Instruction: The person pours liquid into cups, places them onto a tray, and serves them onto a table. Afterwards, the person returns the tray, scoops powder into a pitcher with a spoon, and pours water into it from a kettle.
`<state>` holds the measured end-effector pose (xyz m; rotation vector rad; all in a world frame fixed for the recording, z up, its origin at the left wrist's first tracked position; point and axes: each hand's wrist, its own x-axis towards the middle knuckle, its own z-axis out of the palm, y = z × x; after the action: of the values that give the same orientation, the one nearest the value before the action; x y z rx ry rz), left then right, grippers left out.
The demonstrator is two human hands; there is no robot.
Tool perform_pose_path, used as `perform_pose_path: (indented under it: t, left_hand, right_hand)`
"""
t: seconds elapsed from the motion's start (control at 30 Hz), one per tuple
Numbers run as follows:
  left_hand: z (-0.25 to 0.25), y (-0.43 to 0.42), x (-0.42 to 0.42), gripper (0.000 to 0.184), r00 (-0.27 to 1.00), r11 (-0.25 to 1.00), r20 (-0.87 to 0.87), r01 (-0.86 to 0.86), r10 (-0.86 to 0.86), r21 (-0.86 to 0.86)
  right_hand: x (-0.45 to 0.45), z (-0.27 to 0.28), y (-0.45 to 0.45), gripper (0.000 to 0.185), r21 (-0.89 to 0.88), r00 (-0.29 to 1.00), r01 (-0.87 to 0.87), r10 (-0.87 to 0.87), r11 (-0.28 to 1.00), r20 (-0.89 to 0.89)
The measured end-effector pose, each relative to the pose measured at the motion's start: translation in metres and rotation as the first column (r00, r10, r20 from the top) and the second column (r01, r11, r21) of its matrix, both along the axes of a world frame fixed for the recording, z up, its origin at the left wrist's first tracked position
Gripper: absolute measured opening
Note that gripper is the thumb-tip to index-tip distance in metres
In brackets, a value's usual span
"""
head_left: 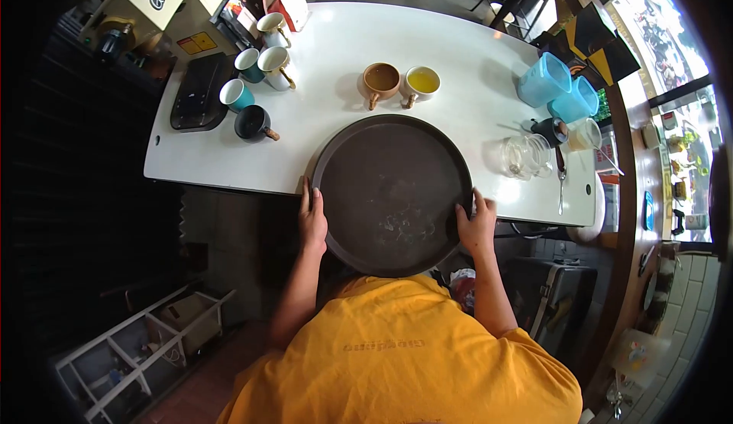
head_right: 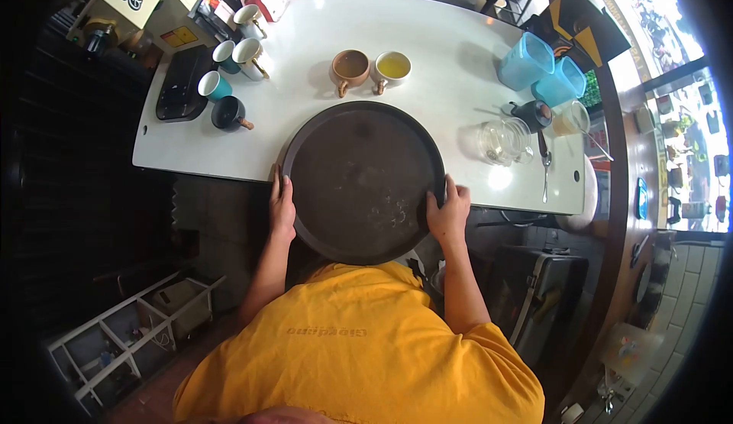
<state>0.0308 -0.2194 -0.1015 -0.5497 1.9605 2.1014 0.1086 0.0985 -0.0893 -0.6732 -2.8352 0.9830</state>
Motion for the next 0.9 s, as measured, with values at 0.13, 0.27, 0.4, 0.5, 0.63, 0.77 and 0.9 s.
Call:
perform_pose_path:
  t: [0.13,0.27,0.4,0.5,0.63,0.77,0.9]
  left_hand:
    - [-0.002,0.008,0.002,0.061,1.000,0.999,-0.007,0.008,-0.009,-0.044]
    - [-0.002,0.009,0.008,0.063,1.000,0.997,-0.003,0.016,-0.016,-0.079]
    - [-0.001,0.005,0.015,0.075,1.000,0.997,0.006,0.001,-0.001,-0.082]
    - [-0.013,0.004,0.026,0.089,0.998,0.998,-0.049,-0.041,0.039,-0.052]
    - [-0.035,-0.008,0.051,0.070,0.996,0.995,-0.032,-0.088,0.087,-0.039]
    - [-0.037,-0.015,0.068,0.035,0.983,0.984,0.068,-0.173,0.171,0.038]
    - [0.002,-0.007,0.072,0.020,0.966,0.974,0.127,-0.228,0.226,0.003]
  right_hand:
    - [-0.056,0.019,-0.008,0.045,0.123,0.873,-0.015,0.072,0.992,-0.483]
    - [-0.143,0.004,-0.010,0.045,-0.651,0.973,-0.048,-0.112,0.757,-0.202]
    - [-0.191,0.008,-0.035,0.049,-0.846,0.991,0.005,-0.113,0.533,-0.066]
    - [-0.206,0.007,-0.044,0.049,-0.895,0.994,0.083,-0.104,0.438,0.042]
    - [-0.218,0.003,-0.050,0.044,-0.956,0.980,0.144,-0.169,0.254,0.103]
    - [-0.232,0.000,-0.055,0.042,-0.986,0.979,0.145,-0.159,0.088,0.129]
    - [-0.243,-0.007,-0.060,0.035,-0.987,0.973,0.143,-0.194,0.068,0.128]
